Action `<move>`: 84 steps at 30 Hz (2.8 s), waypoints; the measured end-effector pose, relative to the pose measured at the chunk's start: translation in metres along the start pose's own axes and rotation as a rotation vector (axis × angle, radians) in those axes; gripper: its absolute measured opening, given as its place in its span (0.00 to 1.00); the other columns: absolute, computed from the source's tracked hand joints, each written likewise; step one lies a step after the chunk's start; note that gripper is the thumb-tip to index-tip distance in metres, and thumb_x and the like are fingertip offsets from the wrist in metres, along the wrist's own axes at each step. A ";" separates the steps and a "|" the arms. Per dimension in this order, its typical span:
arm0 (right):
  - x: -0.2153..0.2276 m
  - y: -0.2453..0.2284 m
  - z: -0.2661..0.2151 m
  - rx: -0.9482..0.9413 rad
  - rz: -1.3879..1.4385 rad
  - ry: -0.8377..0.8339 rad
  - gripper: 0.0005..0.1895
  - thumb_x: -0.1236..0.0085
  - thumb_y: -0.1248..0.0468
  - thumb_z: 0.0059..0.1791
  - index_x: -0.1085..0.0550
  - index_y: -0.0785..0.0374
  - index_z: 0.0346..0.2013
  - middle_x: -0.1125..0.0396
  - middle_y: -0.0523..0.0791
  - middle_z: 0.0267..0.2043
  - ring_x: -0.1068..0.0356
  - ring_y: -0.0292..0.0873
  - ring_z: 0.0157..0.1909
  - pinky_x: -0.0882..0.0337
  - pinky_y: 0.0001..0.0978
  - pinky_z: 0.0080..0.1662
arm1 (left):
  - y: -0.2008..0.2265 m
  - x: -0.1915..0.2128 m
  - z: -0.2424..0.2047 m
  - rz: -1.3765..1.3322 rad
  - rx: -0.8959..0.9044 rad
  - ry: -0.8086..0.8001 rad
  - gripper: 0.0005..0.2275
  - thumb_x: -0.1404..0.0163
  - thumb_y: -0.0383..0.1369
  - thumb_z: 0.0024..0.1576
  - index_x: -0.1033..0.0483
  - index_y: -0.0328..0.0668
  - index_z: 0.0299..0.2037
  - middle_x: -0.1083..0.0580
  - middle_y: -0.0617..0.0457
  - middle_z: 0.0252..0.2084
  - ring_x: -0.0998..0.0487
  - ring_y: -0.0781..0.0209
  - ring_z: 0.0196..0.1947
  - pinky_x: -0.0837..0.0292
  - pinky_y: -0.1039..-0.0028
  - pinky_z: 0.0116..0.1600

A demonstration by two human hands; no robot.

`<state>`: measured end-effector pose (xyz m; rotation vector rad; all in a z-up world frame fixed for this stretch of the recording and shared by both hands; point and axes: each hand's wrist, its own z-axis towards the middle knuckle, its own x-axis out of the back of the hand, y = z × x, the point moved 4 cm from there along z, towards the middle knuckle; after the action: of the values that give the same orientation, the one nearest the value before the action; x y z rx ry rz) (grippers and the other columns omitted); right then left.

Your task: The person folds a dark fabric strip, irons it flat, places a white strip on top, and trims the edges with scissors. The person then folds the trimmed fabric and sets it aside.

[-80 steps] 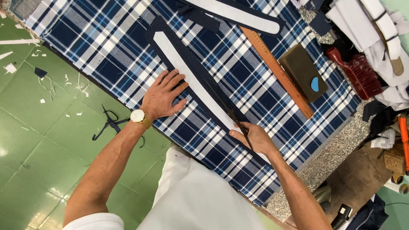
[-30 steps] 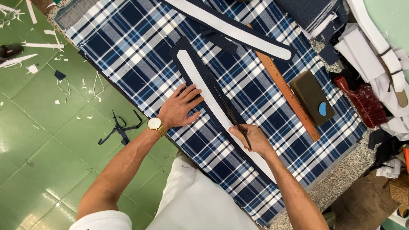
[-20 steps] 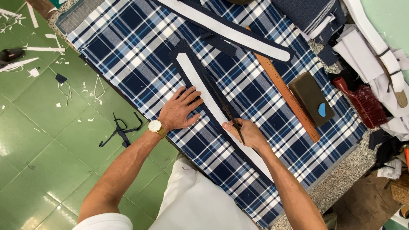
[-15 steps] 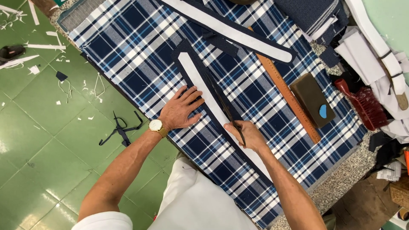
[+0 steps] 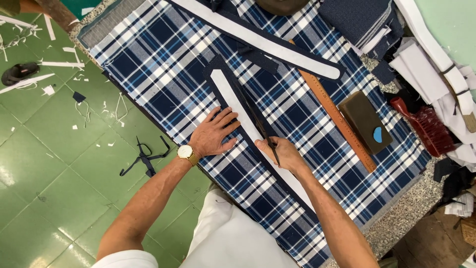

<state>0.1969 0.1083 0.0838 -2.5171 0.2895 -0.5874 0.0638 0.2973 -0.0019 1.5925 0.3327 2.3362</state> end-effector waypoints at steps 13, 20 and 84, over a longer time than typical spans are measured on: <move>-0.001 0.002 0.009 -0.006 -0.002 0.011 0.30 0.39 0.44 0.50 0.22 0.72 0.43 0.35 0.50 0.16 0.34 0.40 0.15 0.36 0.22 0.13 | -0.001 -0.002 -0.001 -0.003 -0.006 0.022 0.22 0.59 0.52 0.62 0.27 0.53 0.59 0.32 0.50 0.66 0.37 0.51 0.71 0.54 0.53 0.77; -0.003 -0.024 0.020 0.068 -0.086 -0.014 0.36 0.41 0.38 0.49 0.23 0.72 0.48 0.33 0.49 0.20 0.32 0.39 0.19 0.33 0.23 0.17 | -0.002 -0.004 0.000 0.009 -0.008 0.027 0.22 0.60 0.52 0.62 0.28 0.53 0.60 0.32 0.50 0.66 0.38 0.52 0.71 0.53 0.53 0.77; 0.037 0.025 -0.044 0.221 0.131 0.007 0.24 0.48 0.51 0.53 0.25 0.73 0.45 0.39 0.49 0.08 0.37 0.42 0.10 0.40 0.29 0.15 | 0.006 0.010 0.007 0.044 -0.070 0.086 0.17 0.60 0.47 0.66 0.25 0.47 0.52 0.29 0.49 0.58 0.34 0.50 0.67 0.51 0.49 0.74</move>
<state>0.2071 0.0552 0.1169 -2.2652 0.3681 -0.5445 0.0664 0.2957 0.0110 1.4842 0.2346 2.4265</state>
